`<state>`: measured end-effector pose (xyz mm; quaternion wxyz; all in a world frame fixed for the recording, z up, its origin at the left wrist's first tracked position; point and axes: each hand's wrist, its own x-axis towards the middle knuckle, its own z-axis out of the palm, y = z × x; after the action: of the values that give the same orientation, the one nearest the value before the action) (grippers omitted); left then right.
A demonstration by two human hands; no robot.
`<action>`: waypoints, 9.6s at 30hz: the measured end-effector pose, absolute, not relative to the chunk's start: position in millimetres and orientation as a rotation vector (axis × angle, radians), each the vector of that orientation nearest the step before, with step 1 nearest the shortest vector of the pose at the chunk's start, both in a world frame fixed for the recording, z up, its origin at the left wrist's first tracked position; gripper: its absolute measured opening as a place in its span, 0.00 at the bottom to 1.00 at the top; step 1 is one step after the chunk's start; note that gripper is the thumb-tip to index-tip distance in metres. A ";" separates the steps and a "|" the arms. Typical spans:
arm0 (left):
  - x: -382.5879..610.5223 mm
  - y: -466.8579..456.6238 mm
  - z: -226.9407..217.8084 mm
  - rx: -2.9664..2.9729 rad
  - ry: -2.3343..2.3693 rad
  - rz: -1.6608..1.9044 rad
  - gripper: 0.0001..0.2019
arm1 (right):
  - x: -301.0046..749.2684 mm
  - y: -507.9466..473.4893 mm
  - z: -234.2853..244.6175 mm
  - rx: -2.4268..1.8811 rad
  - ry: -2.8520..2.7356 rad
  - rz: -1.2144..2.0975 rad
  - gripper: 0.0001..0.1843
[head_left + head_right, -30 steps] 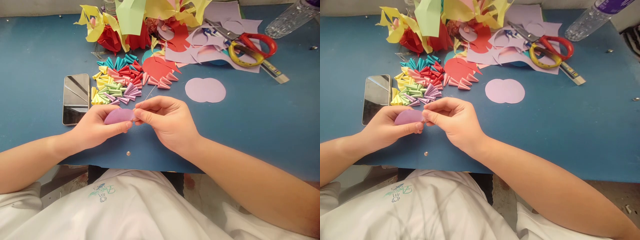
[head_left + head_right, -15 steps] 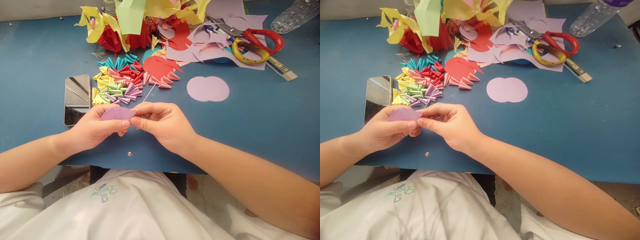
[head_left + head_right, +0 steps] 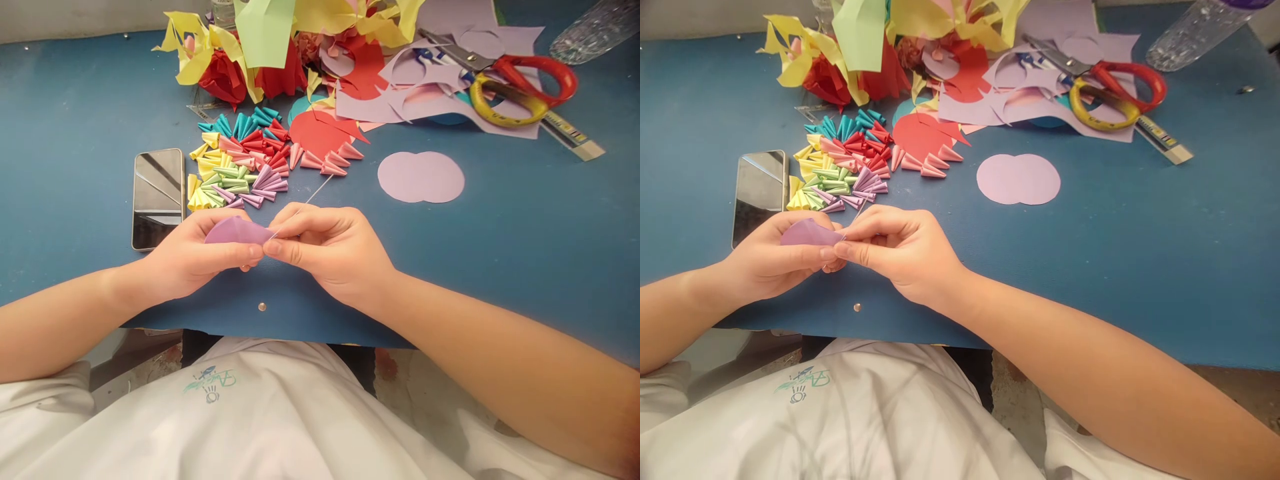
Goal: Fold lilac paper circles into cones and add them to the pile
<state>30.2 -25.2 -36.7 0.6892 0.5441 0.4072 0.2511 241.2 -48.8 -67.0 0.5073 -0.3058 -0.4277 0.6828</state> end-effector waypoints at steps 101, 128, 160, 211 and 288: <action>35.2 -35.9 -30.9 1.856 1.032 0.803 0.08 | 241.6 -53.3 -72.8 -0.833 -1.419 1.050 0.03; 35.7 -33.9 -26.2 1.816 0.990 0.714 0.07 | 242.4 -54.7 -70.2 -0.826 -1.464 0.971 0.03; 34.5 -34.9 -43.5 1.622 0.827 0.970 0.13 | 240.3 -55.4 -70.0 -0.769 -1.421 1.094 0.03; 37.3 -36.5 -52.2 1.729 0.859 1.051 0.17 | 237.2 -57.0 -68.3 -0.865 -1.422 1.114 0.01; 39.2 -29.9 -45.9 1.482 0.959 1.042 0.05 | 247.4 -51.8 -70.7 -1.047 -1.795 0.681 0.08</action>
<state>39.2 -29.9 -45.9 0.5193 0.6177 0.4000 0.4345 247.4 -51.8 -70.7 0.4593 -0.4254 -0.7292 0.2764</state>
